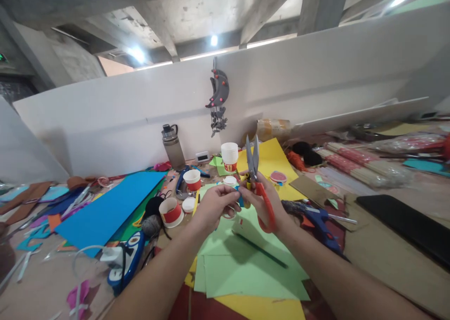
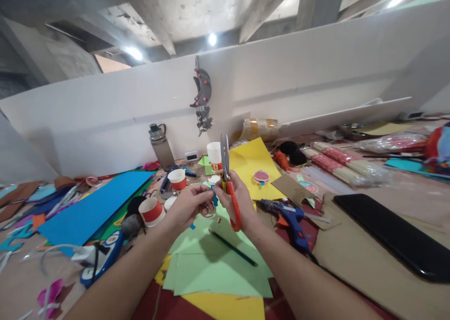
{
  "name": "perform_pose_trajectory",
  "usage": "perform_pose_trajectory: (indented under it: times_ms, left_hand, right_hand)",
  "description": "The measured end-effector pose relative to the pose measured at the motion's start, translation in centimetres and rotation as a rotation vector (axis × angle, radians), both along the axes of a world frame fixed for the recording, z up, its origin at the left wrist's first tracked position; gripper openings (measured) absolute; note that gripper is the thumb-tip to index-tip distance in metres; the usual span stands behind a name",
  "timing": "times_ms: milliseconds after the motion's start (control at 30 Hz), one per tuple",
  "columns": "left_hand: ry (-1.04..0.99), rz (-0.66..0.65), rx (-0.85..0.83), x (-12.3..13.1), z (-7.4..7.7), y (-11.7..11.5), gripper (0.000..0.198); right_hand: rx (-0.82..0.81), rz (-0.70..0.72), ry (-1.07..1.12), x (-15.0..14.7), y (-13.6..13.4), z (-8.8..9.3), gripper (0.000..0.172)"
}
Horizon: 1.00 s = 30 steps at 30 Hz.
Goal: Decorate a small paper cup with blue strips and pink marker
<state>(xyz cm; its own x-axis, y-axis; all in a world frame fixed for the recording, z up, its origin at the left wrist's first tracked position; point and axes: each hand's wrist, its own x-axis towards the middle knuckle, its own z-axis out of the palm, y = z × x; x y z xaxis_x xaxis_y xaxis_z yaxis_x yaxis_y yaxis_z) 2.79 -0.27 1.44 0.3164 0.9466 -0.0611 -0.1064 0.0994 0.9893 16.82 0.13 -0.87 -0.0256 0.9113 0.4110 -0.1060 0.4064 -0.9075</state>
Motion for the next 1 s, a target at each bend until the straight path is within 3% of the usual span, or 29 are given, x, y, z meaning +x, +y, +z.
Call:
perform_pose_trajectory:
  times_ms: [167, 333, 567, 1000]
  left_hand:
    - [-0.055, 0.09, 0.053, -0.5, 0.3, 0.1, 0.025]
    - [-0.193, 0.208, 0.11, -1.6, 0.8, 0.7, 0.019]
    - [-0.286, 0.199, 0.144, -2.2, 0.9, 1.0, 0.023]
    - [-0.265, 0.178, 0.164, -2.5, 1.0, 0.9, 0.02]
  right_hand:
    - [-0.017, -0.029, -0.073, -0.3, -0.4, 0.4, 0.033]
    - [-0.081, -0.013, -0.285, -0.3, -0.9, 0.8, 0.038]
    - [-0.133, 0.16, -0.44, -0.6, -2.0, 0.8, 0.041]
    - [-0.103, 0.169, -0.459, -0.6, -2.0, 0.8, 0.034]
